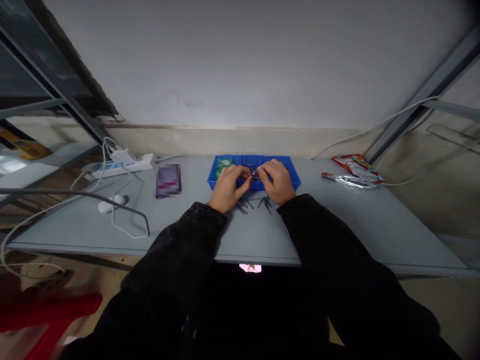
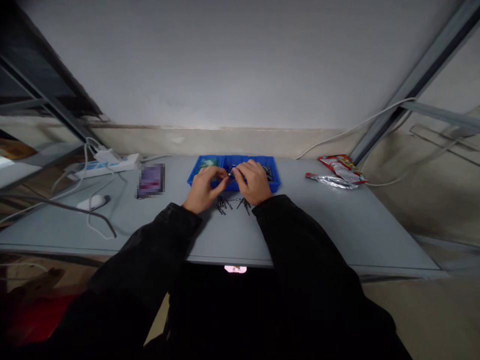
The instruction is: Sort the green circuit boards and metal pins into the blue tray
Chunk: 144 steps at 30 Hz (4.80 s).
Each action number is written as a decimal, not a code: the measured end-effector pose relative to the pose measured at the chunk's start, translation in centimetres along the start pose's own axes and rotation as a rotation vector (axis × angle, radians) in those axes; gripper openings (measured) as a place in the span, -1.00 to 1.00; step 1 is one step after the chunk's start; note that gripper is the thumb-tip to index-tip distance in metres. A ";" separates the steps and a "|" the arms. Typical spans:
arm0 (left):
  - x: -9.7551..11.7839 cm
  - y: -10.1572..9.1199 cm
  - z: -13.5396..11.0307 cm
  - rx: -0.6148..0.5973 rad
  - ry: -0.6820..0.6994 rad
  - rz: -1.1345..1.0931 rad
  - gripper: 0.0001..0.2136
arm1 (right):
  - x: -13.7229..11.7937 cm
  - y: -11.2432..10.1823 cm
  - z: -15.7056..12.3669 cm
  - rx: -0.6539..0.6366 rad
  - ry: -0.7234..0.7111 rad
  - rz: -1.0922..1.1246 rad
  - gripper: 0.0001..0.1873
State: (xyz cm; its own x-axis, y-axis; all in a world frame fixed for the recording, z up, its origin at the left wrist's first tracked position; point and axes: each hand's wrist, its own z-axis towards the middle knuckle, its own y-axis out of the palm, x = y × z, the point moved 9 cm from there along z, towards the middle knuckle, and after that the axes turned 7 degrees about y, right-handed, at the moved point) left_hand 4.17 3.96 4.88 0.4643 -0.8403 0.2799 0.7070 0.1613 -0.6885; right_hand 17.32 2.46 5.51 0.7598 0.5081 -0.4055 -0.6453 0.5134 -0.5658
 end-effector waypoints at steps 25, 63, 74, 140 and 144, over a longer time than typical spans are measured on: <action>-0.2 0.1 0.0 -0.025 -0.019 0.054 -0.81 | -0.2 0.8 -0.2 -0.047 -0.033 0.077 -0.72; -0.2 -0.6 -0.2 0.035 0.034 0.106 -0.76 | -0.1 0.9 -0.2 -0.034 -0.055 0.108 -0.74; -0.7 -1.2 -0.1 0.065 0.009 0.134 -0.74 | -0.1 0.0 0.2 0.020 -0.059 0.149 -0.80; -0.8 0.6 -0.4 -0.079 0.026 0.135 -0.75 | -0.4 1.7 -0.4 -0.090 -0.068 0.109 -0.78; -0.8 0.7 -0.4 -0.075 0.033 0.140 -0.76 | -0.4 1.7 -0.5 -0.096 -0.068 0.107 -0.78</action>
State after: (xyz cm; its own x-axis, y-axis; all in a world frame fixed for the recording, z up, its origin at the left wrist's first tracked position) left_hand 4.07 4.56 3.94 0.5366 -0.8292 0.1565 0.5943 0.2397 -0.7677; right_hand 15.95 2.76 4.40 0.6776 0.6042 -0.4194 -0.7095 0.3868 -0.5891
